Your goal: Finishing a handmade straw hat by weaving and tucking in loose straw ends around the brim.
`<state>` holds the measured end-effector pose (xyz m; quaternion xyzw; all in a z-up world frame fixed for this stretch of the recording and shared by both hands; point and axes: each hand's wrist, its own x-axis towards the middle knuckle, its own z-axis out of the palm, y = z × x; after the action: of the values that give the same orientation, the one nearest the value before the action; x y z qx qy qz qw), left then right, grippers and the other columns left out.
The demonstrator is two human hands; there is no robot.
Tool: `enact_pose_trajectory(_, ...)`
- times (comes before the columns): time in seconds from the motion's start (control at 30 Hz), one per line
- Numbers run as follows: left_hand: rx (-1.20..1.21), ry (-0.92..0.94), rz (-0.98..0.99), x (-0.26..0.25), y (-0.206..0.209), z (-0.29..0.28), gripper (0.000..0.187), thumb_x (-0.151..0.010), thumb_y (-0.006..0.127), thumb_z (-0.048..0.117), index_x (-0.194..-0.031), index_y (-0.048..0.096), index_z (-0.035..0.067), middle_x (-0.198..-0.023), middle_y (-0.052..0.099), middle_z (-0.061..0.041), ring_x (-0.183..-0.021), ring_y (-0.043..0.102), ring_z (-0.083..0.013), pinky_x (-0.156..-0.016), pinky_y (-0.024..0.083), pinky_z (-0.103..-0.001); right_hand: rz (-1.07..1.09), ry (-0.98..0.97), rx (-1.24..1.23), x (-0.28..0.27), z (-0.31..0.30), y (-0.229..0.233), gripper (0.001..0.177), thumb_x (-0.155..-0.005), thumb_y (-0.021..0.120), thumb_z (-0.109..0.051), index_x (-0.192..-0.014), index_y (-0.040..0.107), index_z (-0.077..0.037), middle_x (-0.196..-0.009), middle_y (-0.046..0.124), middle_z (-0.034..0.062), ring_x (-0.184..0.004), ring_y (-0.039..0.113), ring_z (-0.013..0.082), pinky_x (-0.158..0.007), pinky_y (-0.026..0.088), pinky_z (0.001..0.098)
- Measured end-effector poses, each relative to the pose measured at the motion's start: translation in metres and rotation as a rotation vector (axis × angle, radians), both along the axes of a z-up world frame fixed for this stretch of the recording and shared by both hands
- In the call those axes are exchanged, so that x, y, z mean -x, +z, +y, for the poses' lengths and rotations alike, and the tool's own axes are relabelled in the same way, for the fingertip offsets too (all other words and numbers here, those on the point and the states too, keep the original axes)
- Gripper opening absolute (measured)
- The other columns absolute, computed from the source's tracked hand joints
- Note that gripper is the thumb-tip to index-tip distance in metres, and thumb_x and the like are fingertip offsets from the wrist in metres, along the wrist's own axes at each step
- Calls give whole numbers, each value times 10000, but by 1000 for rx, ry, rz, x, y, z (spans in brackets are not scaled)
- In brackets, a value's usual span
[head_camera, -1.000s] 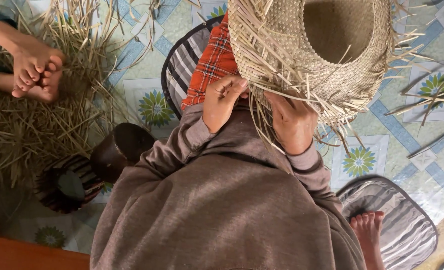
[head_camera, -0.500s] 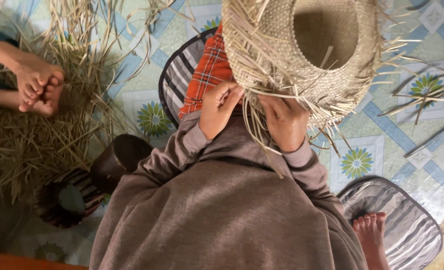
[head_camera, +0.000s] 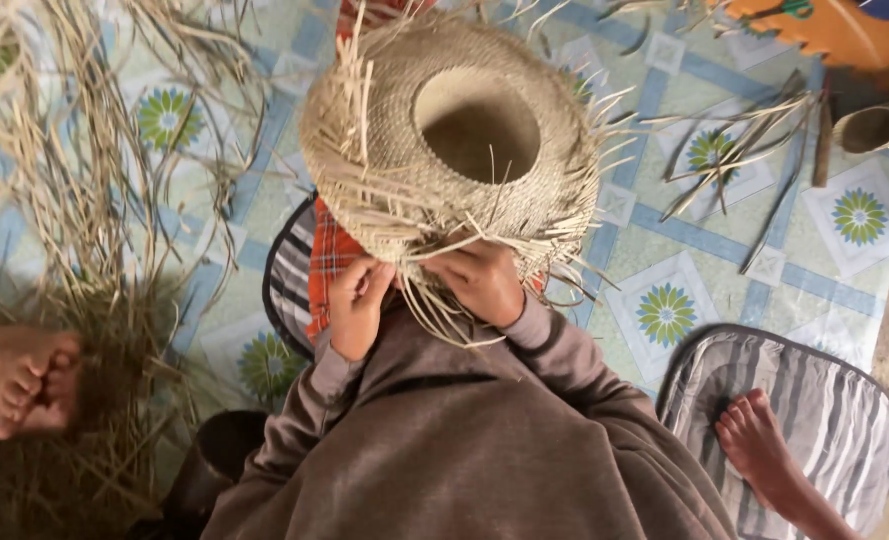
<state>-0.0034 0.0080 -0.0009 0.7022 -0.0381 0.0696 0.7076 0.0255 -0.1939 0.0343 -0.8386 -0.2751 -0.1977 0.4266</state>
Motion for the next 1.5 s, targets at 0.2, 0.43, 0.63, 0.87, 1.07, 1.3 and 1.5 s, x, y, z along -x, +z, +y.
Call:
enact_pose_trajectory(0.2,651,-45,176,-4,-55,-5,188,-1019,628,121,-911,612,-32,-704,655,-197,-755,687,-250,-770,520,-309,-197,-6,-4,-12,0,-25,47,-908,792,-144,-864,806,-151,-848,731,102,-722,705,346,-651,591,426)
enact_pose_trajectory(0.43,368,-28,17,-1,-23,-6,183,-1026,616,88,-906,642,-47,-710,663,-197,-773,630,-184,-769,515,-336,-109,-59,4,1,2,-28,35,-907,792,-144,-876,808,-150,-856,739,77,-749,731,326,-660,598,421)
enact_pose_trajectory(0.63,249,3,-79,2,-50,1,150,-1011,634,69,-912,668,-39,-742,661,-118,-778,562,-133,-754,524,-338,-134,-71,-32,4,9,-23,46,-918,784,-173,-882,810,-159,-843,723,71,-732,721,318,-650,591,394)
enact_pose_trajectory(0.87,214,63,14,3,-4,-9,165,-939,760,54,-855,634,-9,-692,576,-65,-777,517,-101,-714,490,-309,-163,-72,83,6,14,-16,57,-939,753,-178,-909,791,-148,-853,719,78,-728,726,311,-635,596,393)
enact_pose_trajectory(1.07,227,75,124,5,-10,-4,263,-956,771,140,-802,591,26,-649,532,-29,-726,504,-84,-710,482,-318,-168,-75,159,7,17,-23,92,-978,701,-183,-936,762,-128,-892,706,99,-732,724,327,-630,591,413)
enact_pose_trajectory(1.3,269,120,170,1,-6,-6,263,-917,808,143,-793,593,56,-635,485,10,-725,495,-56,-705,461,-263,-87,-61,210,5,14,-38,77,-963,720,-227,-933,782,-191,-878,712,38,-712,738,246,-638,576,327)
enact_pose_trajectory(1.5,103,172,140,4,0,-8,185,-895,831,120,-876,679,16,-690,503,-9,-768,493,-82,-713,474,-281,-128,-56,180,6,14,-45,114,-985,693,-271,-958,756,-181,-924,704,69,-756,741,310,-644,576,396)
